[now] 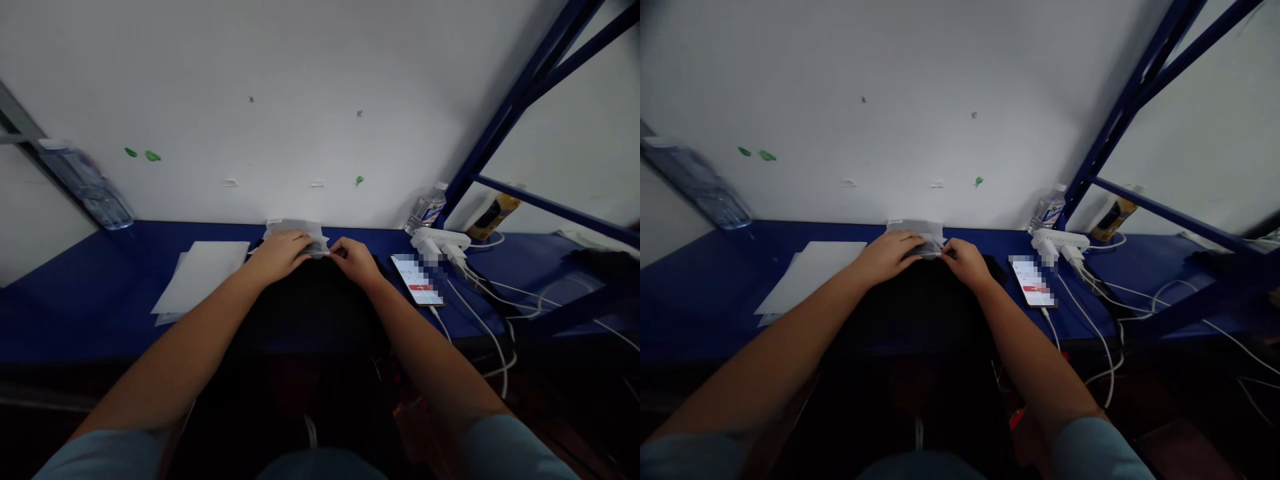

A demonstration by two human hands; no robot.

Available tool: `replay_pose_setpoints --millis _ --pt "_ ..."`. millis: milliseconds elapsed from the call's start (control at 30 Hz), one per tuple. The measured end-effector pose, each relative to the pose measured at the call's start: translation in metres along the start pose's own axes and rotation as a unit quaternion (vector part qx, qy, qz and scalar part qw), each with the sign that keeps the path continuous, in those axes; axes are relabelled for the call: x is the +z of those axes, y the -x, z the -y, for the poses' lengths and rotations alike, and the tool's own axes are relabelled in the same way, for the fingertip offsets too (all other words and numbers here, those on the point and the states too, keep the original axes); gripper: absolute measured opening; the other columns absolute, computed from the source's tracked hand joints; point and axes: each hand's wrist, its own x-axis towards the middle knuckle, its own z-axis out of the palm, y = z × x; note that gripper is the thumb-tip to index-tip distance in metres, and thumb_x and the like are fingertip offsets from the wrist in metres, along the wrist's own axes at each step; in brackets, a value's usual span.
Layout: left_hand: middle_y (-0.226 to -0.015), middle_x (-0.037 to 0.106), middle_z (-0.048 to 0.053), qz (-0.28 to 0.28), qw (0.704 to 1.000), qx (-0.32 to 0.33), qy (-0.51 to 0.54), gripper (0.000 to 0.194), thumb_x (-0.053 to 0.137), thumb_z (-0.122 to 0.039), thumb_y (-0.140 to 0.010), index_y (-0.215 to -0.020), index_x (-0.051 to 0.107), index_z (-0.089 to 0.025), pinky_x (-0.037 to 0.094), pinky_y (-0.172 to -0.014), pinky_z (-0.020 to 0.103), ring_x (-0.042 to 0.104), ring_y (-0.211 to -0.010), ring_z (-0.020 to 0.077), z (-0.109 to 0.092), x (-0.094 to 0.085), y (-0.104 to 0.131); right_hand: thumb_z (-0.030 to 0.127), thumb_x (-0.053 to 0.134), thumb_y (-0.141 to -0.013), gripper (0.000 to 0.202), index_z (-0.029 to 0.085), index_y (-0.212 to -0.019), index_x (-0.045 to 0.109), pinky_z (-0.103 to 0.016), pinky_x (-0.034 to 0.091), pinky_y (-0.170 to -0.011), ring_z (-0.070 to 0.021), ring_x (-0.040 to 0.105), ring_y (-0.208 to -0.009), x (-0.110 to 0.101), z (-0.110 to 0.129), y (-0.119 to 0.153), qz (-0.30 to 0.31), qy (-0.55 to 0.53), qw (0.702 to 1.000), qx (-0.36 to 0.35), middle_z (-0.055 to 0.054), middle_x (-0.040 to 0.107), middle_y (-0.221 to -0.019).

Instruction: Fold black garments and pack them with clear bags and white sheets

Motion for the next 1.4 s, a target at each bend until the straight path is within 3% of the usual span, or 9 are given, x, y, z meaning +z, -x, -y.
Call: replay_pose_setpoints --millis 300,600,1067,1400 --pt "-0.11 0.071 0.007 -0.073 0.991 0.109 -0.011 0.025 0.048 -0.032 -0.105 -0.104 0.07 -0.02 0.047 -0.099 0.04 0.063 -0.107 0.0237 -0.016 0.011 -0.001 0.016 0.064 -0.09 0.01 0.021 -0.082 0.066 -0.029 0.046 -0.079 -0.0174 0.064 -0.085 0.0 0.016 0.004 0.022 0.072 0.994 -0.085 -0.003 0.072 -0.09" --pt "-0.101 0.072 0.008 -0.131 0.977 0.148 -0.082 0.027 0.045 -0.028 -0.106 -0.1 0.069 -0.017 0.048 -0.089 0.038 0.064 -0.097 0.0228 -0.015 0.019 -0.002 0.01 0.065 -0.089 0.014 0.022 -0.08 0.064 -0.03 0.047 -0.077 -0.019 0.064 -0.082 0.006 0.003 0.003 -0.005 0.049 0.987 -0.154 -0.003 0.07 -0.085" --pt "-0.091 0.072 0.007 -0.182 0.976 0.089 -0.078 0.028 0.047 -0.023 -0.103 -0.088 0.071 -0.018 0.048 -0.08 0.037 0.063 -0.086 0.0217 0.003 0.001 0.001 0.016 0.066 -0.085 0.012 0.022 -0.075 0.062 -0.031 0.047 -0.072 -0.0192 0.064 -0.076 -0.006 -0.007 0.0 -0.111 -0.001 0.991 -0.069 -0.003 0.07 -0.08" --pt "-0.092 0.07 0.008 -0.135 0.987 0.082 -0.039 0.024 0.048 -0.022 -0.101 -0.09 0.069 -0.018 0.05 -0.079 0.036 0.061 -0.087 0.0227 0.03 -0.011 0.008 0.026 0.064 -0.084 0.01 0.022 -0.075 0.064 -0.033 0.046 -0.071 -0.0203 0.063 -0.076 -0.009 -0.018 -0.003 -0.118 -0.016 0.993 -0.004 -0.003 0.071 -0.081"
